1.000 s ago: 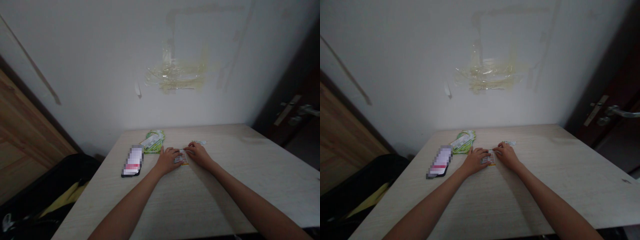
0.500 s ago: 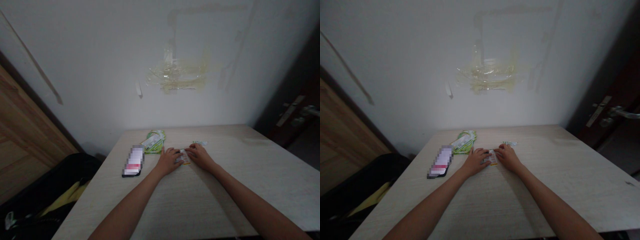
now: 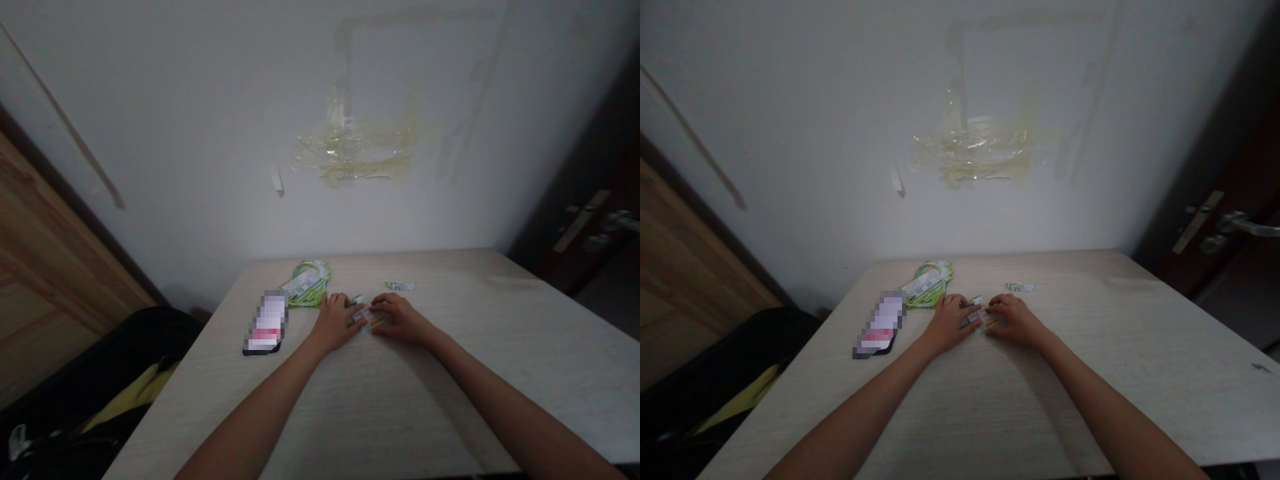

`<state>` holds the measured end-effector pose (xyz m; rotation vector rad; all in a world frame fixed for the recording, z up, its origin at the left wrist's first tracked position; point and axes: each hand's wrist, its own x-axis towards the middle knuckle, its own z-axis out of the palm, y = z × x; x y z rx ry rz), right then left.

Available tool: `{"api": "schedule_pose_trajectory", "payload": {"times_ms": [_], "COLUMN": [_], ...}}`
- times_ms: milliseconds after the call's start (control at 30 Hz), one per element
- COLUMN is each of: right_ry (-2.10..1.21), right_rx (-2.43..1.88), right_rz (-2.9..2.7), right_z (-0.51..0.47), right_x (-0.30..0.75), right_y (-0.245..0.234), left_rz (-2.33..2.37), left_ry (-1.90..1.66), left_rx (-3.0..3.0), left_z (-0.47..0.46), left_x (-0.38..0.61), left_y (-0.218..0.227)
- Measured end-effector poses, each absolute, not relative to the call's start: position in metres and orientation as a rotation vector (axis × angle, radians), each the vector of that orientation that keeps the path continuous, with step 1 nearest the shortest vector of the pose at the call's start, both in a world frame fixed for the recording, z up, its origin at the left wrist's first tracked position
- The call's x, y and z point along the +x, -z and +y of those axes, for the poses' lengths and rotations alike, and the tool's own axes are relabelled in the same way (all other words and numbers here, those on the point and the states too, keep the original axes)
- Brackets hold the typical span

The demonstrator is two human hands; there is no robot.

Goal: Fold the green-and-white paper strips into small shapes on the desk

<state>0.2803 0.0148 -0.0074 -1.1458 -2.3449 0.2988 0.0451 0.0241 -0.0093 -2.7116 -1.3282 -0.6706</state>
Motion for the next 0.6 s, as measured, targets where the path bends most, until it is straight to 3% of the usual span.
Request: {"api": "schedule_pose_trajectory", "payload": {"times_ms": [600], "right_ry": [-0.341], "right_rx": [-0.967], "right_rz": [-2.375], "right_z": [0.0222], "right_x": [0.2802], "right_y": [0.0100], "left_rz": [-1.267], "left_ry": [0.827], "left_rx": [-2.751], "left_z": [0.0274], "left_x": [0.0439], "left_y": [0.0120]}}
